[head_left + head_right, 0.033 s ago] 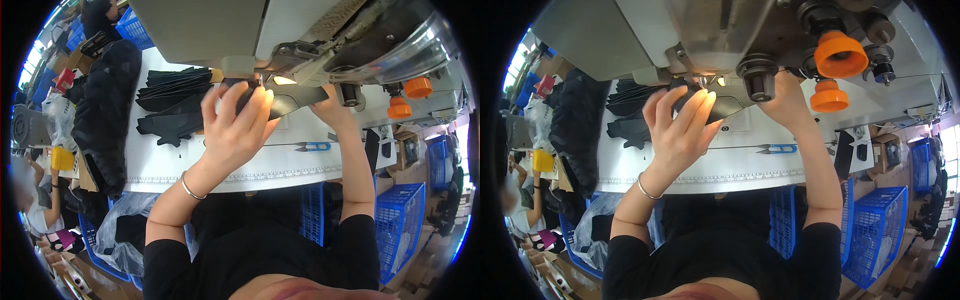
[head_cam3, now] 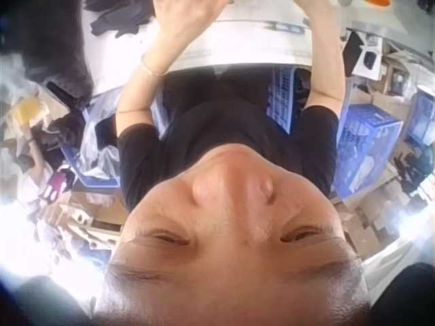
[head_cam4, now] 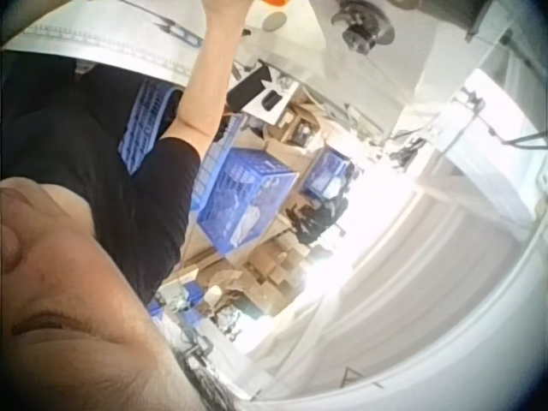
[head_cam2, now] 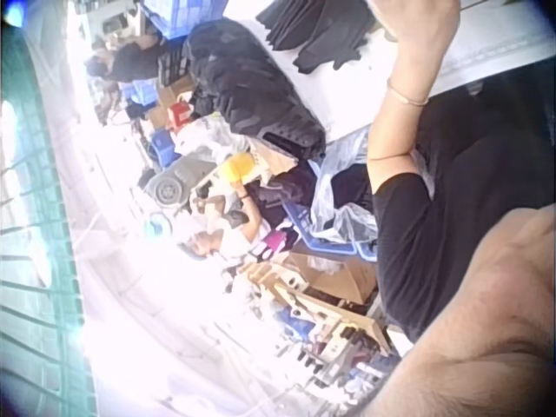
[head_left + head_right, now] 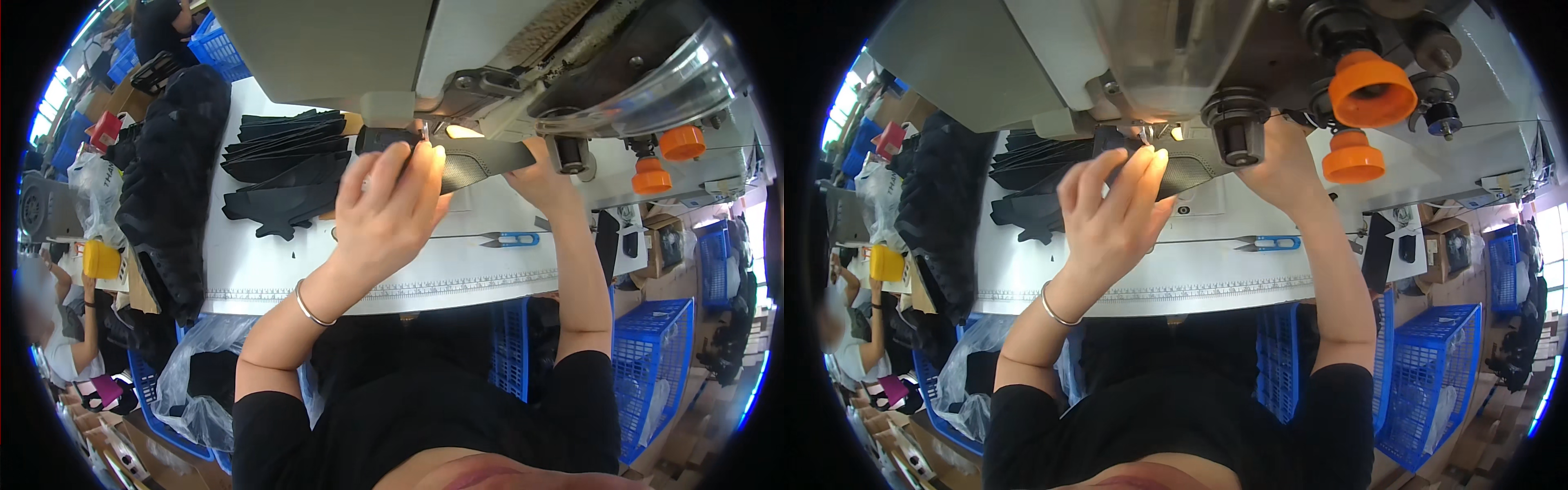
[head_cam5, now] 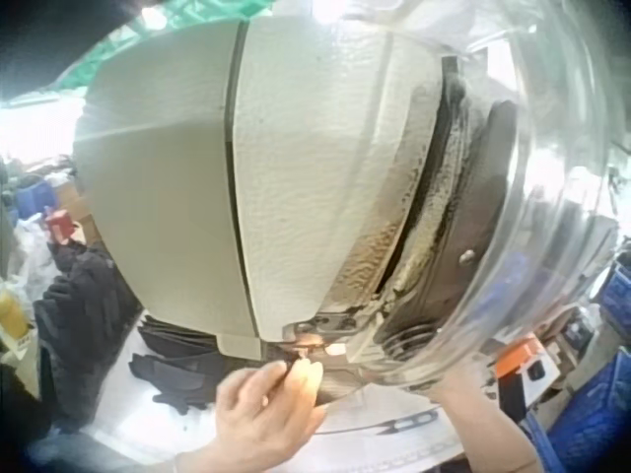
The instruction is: Using a sewing machine to stitch together black patterned shoe upper components.
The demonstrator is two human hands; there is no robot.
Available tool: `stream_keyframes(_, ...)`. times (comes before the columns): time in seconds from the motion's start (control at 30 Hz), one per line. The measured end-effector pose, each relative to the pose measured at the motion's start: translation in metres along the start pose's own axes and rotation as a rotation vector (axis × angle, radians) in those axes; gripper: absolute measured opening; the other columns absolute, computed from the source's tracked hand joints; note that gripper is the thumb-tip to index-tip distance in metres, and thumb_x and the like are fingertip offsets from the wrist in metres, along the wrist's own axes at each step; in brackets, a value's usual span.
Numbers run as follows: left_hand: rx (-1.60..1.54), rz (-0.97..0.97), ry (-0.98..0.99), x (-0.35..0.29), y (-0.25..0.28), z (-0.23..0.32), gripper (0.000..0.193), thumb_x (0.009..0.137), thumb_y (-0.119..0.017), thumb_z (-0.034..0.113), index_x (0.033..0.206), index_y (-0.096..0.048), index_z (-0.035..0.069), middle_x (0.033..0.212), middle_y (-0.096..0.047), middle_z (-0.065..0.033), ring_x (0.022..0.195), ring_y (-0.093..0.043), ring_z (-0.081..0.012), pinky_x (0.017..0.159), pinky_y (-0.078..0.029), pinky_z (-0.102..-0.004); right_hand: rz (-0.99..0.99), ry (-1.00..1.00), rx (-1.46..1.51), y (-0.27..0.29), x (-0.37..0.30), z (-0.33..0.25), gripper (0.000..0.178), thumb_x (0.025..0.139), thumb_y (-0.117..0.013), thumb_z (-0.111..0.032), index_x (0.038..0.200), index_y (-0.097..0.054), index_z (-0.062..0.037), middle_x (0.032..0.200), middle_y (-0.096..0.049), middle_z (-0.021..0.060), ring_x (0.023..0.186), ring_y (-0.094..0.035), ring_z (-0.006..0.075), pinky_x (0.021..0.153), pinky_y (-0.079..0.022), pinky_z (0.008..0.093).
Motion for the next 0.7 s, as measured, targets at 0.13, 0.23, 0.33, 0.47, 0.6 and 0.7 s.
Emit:
stream_keyframes(0.13,0.167,0.016,-0.063,-0.001,-0.009,0.015,0.036,0.082,-0.076,0.01,0.113,-0.072,-0.006,0.111,-0.068,-0.0149,0.109,-0.067,-0.0311,0.093,-0.058,-0.0425,0.005,0.164,-0.187,0.006,-0.008,-0.013,0.031,0.08,-0.084,-0.014,0.108,-0.072,-0.0088,0.11,-0.068,0.0081,0.103,-0.068,0.0291,0.084,-0.058,0.0408)
stream_keyframes(0.23,0.244,0.08,-0.092,0.001,-0.011,0.015,0.026,0.082,-0.069,0.004,0.105,-0.073,-0.007,0.103,-0.068,-0.016,0.102,-0.07,-0.0319,0.09,-0.062,-0.0404,-0.005,0.014,-0.171,0.009,-0.009,-0.019,0.039,0.08,-0.084,-0.016,0.116,-0.071,-0.0125,0.112,-0.068,0.0072,0.1,-0.069,0.0279,0.083,-0.059,0.0404)
stream_keyframes(0.33,0.25,0.164,-0.128,0.0,-0.013,0.011,0.02,0.081,-0.064,0.0,0.098,-0.073,-0.007,0.097,-0.067,-0.0171,0.097,-0.072,-0.0339,0.088,-0.065,-0.0409,-0.046,-0.069,-0.179,0.006,-0.012,-0.026,0.046,0.08,-0.083,-0.014,0.124,-0.068,-0.013,0.113,-0.068,0.0054,0.101,-0.068,0.0261,0.082,-0.059,0.0394)
stream_keyframes(0.47,0.229,0.205,-0.139,0.005,-0.012,0.01,0.019,0.08,-0.064,0.0,0.096,-0.073,-0.006,0.094,-0.066,-0.0166,0.095,-0.072,-0.0349,0.087,-0.065,-0.0425,0.021,-0.141,-0.043,0.006,-0.01,-0.029,0.034,0.079,-0.075,-0.01,0.111,-0.068,-0.0068,0.105,-0.064,0.0123,0.086,-0.067,0.0347,0.071,-0.056,0.0424)
stream_keyframes(0.6,0.203,0.204,-0.144,0.005,-0.011,0.006,0.019,0.079,-0.066,0.002,0.095,-0.072,-0.007,0.092,-0.066,-0.0164,0.095,-0.072,-0.0344,0.089,-0.064,-0.043,0.024,-0.098,-0.127,0.004,-0.012,-0.036,0.037,0.08,-0.074,-0.009,0.116,-0.067,-0.0067,0.109,-0.063,0.014,0.085,-0.068,0.0359,0.072,-0.057,0.0437)
stream_keyframes(0.7,0.166,0.207,-0.159,0.006,-0.01,0.006,0.021,0.076,-0.067,0.002,0.095,-0.072,-0.007,0.092,-0.066,-0.0163,0.095,-0.071,-0.0326,0.09,-0.063,-0.0428,-0.002,-0.169,-0.151,0.005,-0.012,-0.047,0.04,0.079,-0.077,-0.009,0.118,-0.069,-0.007,0.108,-0.065,0.007,0.09,-0.066,0.0287,0.072,-0.057,0.0394)
Point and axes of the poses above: each hand's wrist, its own x-axis towards the middle knuckle, its own y-axis out of the back of the hand, z = x × y, the point moved 6 cm from there along x, towards the middle knuckle
